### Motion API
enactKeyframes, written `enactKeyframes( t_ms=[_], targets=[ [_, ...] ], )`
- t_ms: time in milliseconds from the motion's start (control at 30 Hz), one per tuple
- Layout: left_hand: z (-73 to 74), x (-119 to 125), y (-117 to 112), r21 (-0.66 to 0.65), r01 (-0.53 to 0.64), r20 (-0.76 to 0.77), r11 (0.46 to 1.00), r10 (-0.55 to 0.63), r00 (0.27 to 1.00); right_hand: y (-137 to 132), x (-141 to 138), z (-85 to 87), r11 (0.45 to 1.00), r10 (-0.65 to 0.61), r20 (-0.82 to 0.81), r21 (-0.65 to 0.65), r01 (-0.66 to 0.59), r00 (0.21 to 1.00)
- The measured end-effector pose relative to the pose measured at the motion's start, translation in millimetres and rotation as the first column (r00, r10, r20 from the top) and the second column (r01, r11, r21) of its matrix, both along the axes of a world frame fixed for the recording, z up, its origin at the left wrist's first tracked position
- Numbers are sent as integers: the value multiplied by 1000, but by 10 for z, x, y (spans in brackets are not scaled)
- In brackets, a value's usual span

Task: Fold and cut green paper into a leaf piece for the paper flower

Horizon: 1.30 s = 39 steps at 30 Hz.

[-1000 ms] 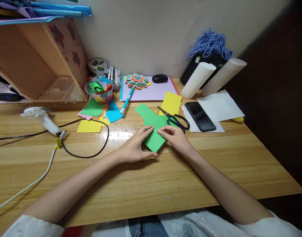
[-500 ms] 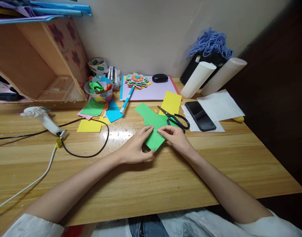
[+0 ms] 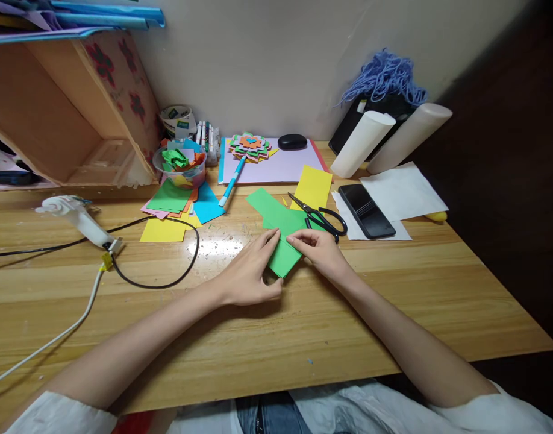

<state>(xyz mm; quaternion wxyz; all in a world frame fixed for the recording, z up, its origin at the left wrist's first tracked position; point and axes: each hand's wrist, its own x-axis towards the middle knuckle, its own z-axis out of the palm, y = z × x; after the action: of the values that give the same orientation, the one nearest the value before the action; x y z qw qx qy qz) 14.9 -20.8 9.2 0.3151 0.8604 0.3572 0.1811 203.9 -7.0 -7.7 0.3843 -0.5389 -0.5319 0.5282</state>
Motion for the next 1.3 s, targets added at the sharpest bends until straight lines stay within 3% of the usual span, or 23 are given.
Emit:
enactKeyframes(
  t_ms=[267,467,667,1000,1167,1300],
  targets=[
    [-8,6,-6,-4,-20,-14,1000,20,1000,-17,-22,28,999,-10,-42,-48,8,999],
    [-53,16,10,37,-129,-18,991,129,991,-38,-97,23,995,26,-124,-97,-38,992],
    [-102,8,80,-2,-272,77,962,271,959,-100,-140,14,979,164,-250,-81,-189,954],
    [-67,-18,123,-51,-418,241,907,418,876,-141,-160,-14,973,216,-217,-35,-229,952],
    [-40,7,96,-83,-430,264,899,436,860,-173,-210,0,990,129,-186,-37,-139,974],
    [-72,-2,113,-229,-462,283,857,512,811,-122,-187,-5,1000,26,-155,9,-25,988]
  ],
)
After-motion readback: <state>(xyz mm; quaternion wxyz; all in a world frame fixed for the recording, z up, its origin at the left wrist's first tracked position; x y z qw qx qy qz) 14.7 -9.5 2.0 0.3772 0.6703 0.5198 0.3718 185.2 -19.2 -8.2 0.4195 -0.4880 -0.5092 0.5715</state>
